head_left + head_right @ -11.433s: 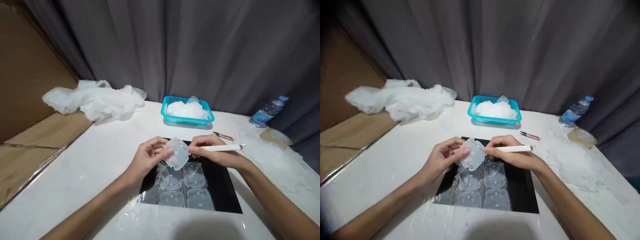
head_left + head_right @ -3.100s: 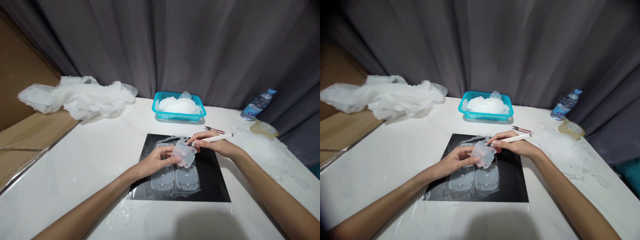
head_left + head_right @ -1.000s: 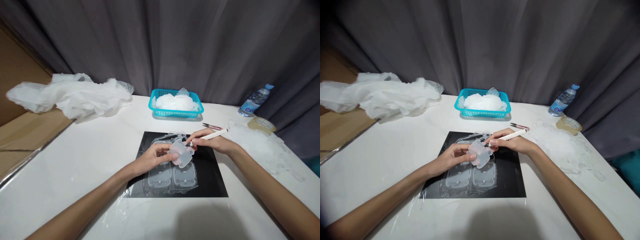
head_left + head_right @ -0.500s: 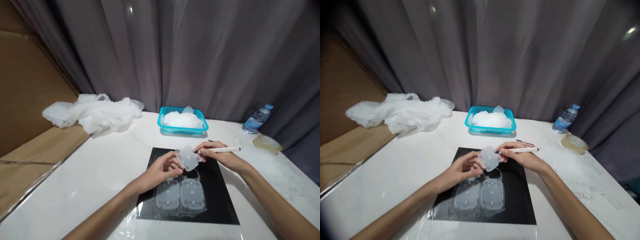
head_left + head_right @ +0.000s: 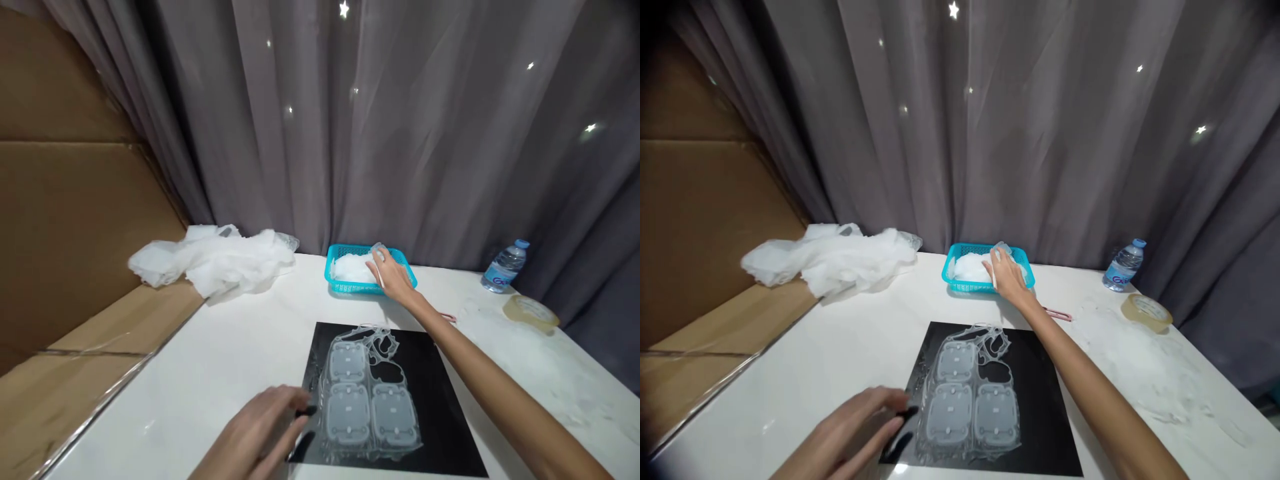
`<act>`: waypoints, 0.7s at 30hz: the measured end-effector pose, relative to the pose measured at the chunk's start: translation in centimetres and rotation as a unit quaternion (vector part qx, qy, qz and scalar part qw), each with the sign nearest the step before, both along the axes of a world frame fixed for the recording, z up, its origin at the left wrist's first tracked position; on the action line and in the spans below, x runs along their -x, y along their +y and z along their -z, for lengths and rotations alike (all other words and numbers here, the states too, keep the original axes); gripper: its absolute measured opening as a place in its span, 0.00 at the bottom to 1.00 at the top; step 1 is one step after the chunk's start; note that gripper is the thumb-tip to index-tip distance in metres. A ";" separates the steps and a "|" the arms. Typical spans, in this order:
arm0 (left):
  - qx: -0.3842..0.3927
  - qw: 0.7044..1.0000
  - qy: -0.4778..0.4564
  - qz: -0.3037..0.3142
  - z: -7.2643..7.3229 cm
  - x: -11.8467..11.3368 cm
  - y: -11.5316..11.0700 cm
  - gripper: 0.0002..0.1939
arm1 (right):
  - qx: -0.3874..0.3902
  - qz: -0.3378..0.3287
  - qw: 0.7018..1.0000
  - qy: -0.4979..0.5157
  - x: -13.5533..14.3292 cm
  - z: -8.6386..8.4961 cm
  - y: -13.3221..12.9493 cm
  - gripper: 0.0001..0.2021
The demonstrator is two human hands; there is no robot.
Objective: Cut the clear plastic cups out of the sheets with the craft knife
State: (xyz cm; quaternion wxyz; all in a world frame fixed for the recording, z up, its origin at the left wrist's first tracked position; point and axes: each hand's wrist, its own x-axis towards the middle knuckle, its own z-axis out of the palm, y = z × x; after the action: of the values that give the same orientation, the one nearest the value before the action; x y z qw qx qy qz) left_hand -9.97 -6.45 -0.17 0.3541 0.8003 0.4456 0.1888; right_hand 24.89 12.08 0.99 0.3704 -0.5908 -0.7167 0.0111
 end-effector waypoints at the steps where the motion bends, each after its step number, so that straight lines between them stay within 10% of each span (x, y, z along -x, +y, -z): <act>1: -0.008 1.000 0.010 0.018 -0.5 -1.1 0.9 0.14 | 0.000 -0.003 1.000 -0.002 0.2 0.3 -0.4 0.29; 9: -0.045 0.984 -0.016 0.171 0.6 -6.8 8.7 0.29 | 0.039 -0.134 0.987 0.073 1.1 1.1 -10.8 0.23; 14: -0.073 0.977 -0.004 0.199 2.5 -6.9 8.7 0.41 | 0.193 -0.264 0.924 0.196 1.7 2.3 -15.6 0.12; 21: -0.081 0.976 0.016 0.202 2.6 -6.9 8.0 0.41 | 0.246 -0.286 0.896 0.233 2.6 4.9 -16.6 0.08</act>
State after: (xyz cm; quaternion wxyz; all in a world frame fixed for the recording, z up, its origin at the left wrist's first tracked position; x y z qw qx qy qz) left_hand -3.12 1.54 -2.73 0.3113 0.9028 0.2636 0.1360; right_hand 22.24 -4.52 -3.95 0.3502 -0.4135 -0.7222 0.4299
